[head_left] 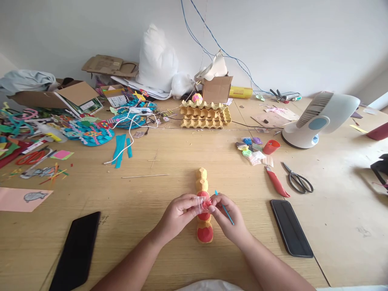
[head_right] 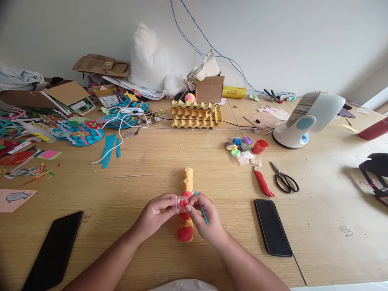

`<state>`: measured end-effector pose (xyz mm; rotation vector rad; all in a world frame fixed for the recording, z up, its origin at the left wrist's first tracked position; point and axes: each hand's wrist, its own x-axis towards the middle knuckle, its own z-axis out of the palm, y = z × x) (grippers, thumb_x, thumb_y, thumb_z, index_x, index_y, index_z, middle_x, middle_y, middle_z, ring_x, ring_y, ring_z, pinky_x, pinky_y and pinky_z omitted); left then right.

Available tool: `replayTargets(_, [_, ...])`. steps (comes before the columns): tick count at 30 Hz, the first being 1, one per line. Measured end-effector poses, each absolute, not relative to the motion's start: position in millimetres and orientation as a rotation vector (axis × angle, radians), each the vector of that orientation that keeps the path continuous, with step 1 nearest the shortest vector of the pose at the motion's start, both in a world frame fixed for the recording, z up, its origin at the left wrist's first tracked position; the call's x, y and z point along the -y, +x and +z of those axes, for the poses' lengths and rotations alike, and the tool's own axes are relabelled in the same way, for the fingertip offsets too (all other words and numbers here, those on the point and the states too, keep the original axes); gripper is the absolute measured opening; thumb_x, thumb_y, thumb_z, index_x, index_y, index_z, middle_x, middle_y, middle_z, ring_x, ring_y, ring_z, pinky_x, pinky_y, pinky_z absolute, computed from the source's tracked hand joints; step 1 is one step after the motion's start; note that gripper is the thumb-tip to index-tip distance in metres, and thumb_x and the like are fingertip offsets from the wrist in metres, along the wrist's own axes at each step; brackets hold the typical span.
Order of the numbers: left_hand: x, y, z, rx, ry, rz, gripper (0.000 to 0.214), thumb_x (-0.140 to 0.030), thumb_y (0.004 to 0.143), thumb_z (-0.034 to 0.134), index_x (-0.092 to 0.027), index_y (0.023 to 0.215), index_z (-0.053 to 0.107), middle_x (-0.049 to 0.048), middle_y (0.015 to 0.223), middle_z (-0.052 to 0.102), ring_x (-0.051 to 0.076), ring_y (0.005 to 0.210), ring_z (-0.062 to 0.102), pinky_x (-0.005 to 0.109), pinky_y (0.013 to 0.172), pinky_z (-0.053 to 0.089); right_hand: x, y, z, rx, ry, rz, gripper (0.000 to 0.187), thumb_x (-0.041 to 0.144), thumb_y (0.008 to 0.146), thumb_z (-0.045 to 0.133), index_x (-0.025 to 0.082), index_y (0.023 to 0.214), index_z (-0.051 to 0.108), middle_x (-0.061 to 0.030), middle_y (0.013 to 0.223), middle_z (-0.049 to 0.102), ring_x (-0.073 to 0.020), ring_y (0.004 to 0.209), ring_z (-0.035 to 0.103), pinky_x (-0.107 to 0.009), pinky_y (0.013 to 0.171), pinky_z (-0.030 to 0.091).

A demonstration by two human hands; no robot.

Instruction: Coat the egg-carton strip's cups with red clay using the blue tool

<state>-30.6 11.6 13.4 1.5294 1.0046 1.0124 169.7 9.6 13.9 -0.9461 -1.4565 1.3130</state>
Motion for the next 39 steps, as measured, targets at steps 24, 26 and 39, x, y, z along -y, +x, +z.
replayTargets(24, [-11.9,-32.1,21.0,-0.983,1.4,0.886,0.027,-0.042,0.094,0.066,-0.022,0.102,0.082,0.0102,0.106,0.078,0.026,0.101,0.07,0.036,0.09,0.057,-10.3,170.4,10.0,1.644,-0.963,1.173,0.035,0.036,0.091,0.073,0.024,0.124,0.066,-0.0078,0.106,0.073,-0.0203,0.091,0.069,-0.036,0.085,0.058])
replayTargets(26, [-10.9,-31.0,20.0,-0.991,1.401,0.892,0.027,-0.042,0.093,0.067,-0.022,0.1,0.082,0.0098,0.104,0.077,0.025,0.099,0.07,0.035,0.088,0.058,-10.6,169.6,11.2,1.612,-0.95,1.191,0.025,0.036,0.091,0.074,0.023,0.113,0.068,-0.0056,0.097,0.074,-0.0185,0.083,0.069,-0.034,0.079,0.058])
replayTargets(39, [-7.6,-28.8,28.1,-0.916,1.324,0.808,0.03,-0.045,0.094,0.065,-0.019,0.09,0.08,0.0081,0.088,0.075,0.022,0.086,0.067,0.033,0.08,0.055,-8.6,171.9,15.7,1.709,-0.914,1.007,0.022,0.041,0.09,0.075,0.022,0.082,0.066,-0.0003,0.071,0.068,-0.0147,0.061,0.059,-0.028,0.06,0.049])
